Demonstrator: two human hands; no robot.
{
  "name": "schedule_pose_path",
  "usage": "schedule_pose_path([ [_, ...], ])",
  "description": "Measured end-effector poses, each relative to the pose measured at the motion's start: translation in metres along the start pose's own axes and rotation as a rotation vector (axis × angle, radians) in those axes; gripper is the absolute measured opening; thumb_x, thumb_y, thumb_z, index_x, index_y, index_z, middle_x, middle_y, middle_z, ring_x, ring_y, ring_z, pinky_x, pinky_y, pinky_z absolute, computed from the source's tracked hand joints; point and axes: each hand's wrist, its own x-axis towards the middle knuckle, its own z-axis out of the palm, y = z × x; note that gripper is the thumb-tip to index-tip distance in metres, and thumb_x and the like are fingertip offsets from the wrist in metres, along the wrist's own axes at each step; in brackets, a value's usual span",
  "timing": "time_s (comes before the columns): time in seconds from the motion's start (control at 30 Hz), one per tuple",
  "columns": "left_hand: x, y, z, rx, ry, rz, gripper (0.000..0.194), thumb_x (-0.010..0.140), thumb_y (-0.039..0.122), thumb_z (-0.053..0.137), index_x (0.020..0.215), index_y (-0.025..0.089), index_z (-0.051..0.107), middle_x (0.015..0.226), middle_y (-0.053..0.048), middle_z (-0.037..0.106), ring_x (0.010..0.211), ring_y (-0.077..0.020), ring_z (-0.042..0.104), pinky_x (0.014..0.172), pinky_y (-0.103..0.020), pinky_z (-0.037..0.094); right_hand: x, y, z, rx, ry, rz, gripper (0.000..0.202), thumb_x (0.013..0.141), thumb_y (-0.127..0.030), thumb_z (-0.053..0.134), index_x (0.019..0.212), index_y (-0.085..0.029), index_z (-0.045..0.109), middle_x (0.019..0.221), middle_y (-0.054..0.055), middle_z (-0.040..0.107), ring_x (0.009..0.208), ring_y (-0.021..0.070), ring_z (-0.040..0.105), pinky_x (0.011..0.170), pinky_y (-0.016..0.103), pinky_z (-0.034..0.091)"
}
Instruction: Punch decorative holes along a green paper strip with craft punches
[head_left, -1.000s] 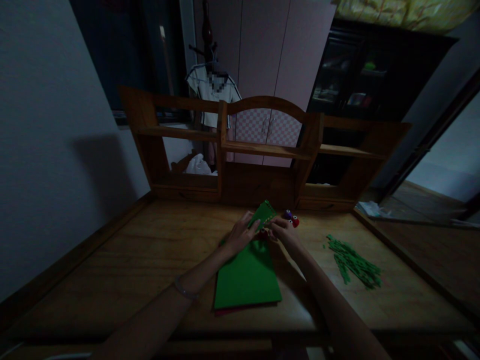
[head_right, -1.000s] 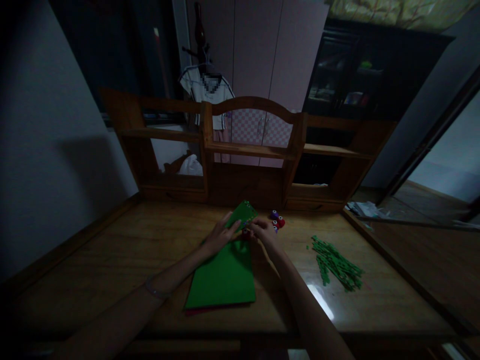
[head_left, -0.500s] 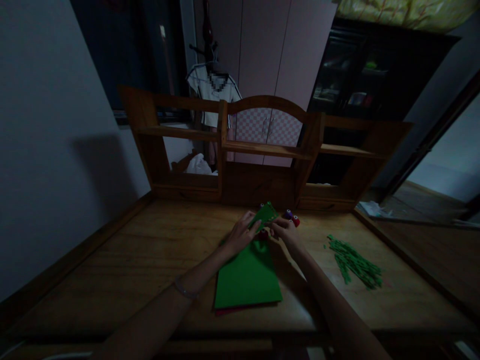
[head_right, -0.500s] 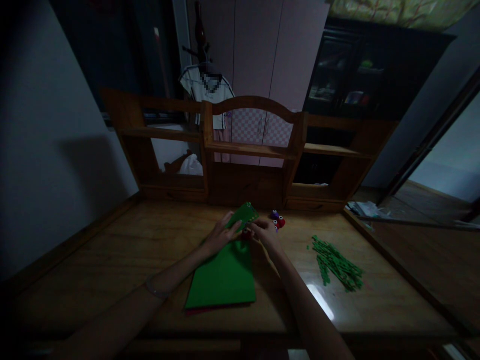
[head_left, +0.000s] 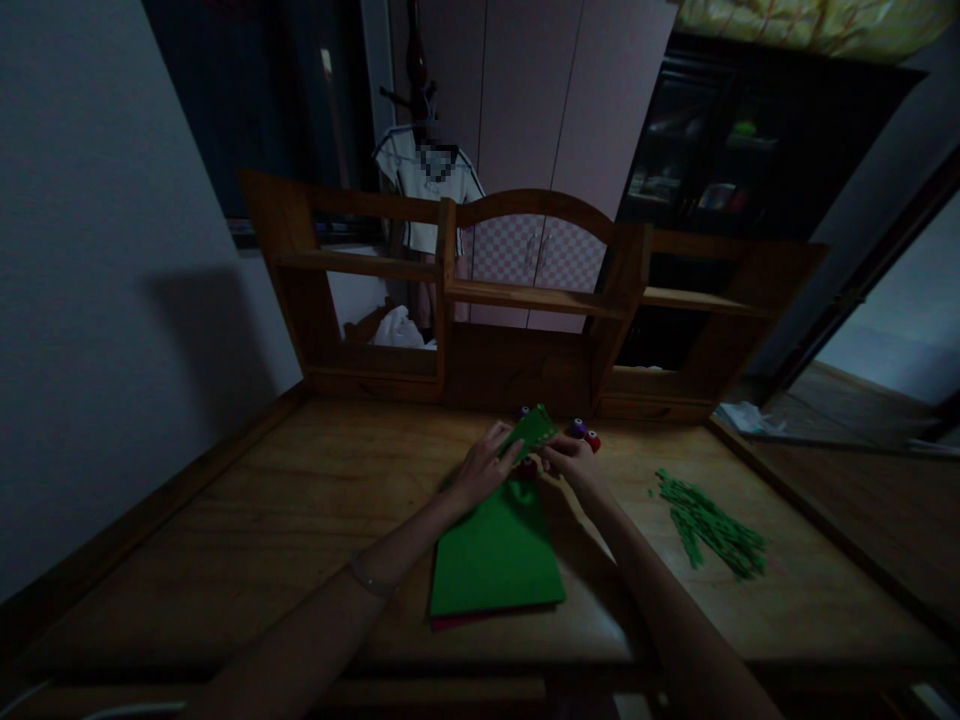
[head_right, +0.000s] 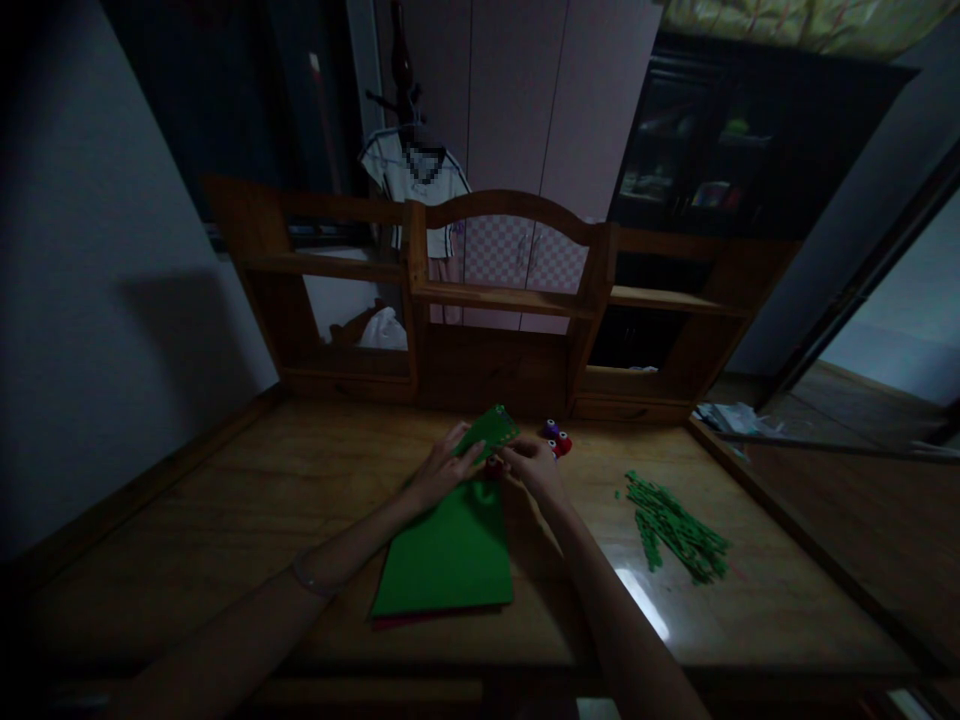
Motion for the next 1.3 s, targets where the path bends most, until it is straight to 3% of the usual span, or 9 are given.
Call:
schedule_pose_path([
  [0.57,0.0,-0.003,0.002,0.033,0.01,-0.019,0.024,0.091,0.032,0.042,0.099,0.019,0.061,0.099,-0.004,0.057,0.093,-0.016,0.054,0.089,-0.031,0.042,0.001,0.002,0.001,-0.052,0.03,0.004,0.023,0.067,-0.038,0.063,0.067,-0.015,0.065,0.054,0.0,0.056,0.048,0.0107,0.047,0.047,0.022,0.034],
  [0.77,0.0,-0.002,0.001,0.034,0.009,-0.039,0.026,0.091,0.034,0.042,0.101,0.018,0.06,0.099,-0.006,0.058,0.095,-0.0175,0.054,0.089,-0.032,0.042,-0.003,-0.001,0.0,0.109,-0.016,-0.015,0.031,0.076,-0.041,0.05,0.075,-0.014,0.066,0.054,0.001,0.055,0.05,0.012,0.05,0.046,0.022,0.034],
  [1.0,0.001,0.0,-0.001,0.032,0.015,-0.057,0.028,0.091,0.036,0.04,0.099,0.018,0.06,0.098,-0.006,0.059,0.094,-0.0171,0.055,0.088,-0.031,0.043,-0.005,-0.003,-0.004,0.141,0.203,-0.035,0.036,0.081,-0.043,0.043,0.076,-0.014,0.064,0.054,0.0,0.052,0.048,0.0111,0.048,0.045,0.021,0.035],
  [1.1,0.0,-0.001,-0.001,0.027,0.014,-0.064,0.029,0.091,0.037,0.039,0.099,0.018,0.059,0.098,-0.006,0.06,0.095,-0.0175,0.056,0.088,-0.03,0.043,-0.01,-0.027,-0.005,-0.033,0.368,-0.176,0.032,0.083,-0.039,0.043,0.077,-0.015,0.063,0.057,0.0,0.05,0.05,0.0112,0.047,0.044,0.021,0.036],
  [1.17,-0.001,-0.004,0.001,0.032,0.022,-0.088,0.029,0.09,0.038,0.041,0.101,0.018,0.059,0.099,-0.006,0.061,0.097,-0.0182,0.056,0.089,-0.031,0.043,-0.024,-0.059,-0.004,-0.193,0.418,-0.36,0.025,0.084,-0.035,0.047,0.078,-0.016,0.063,0.07,0.003,0.057,0.059,0.0129,0.053,0.05,0.023,0.041],
  [1.3,-0.002,-0.008,0.004,0.089,0.043,-0.168,0.033,0.088,0.041,0.044,0.107,0.018,0.058,0.109,-0.008,0.061,0.109,-0.0211,0.053,0.096,-0.034,0.04,-0.087,-0.14,0.001,-0.435,0.432,-0.802,0.017,0.083,-0.024,0.054,0.097,-0.021,0.062,0.092,0.005,0.062,0.073,0.0152,0.058,0.062,0.027,0.048],
])
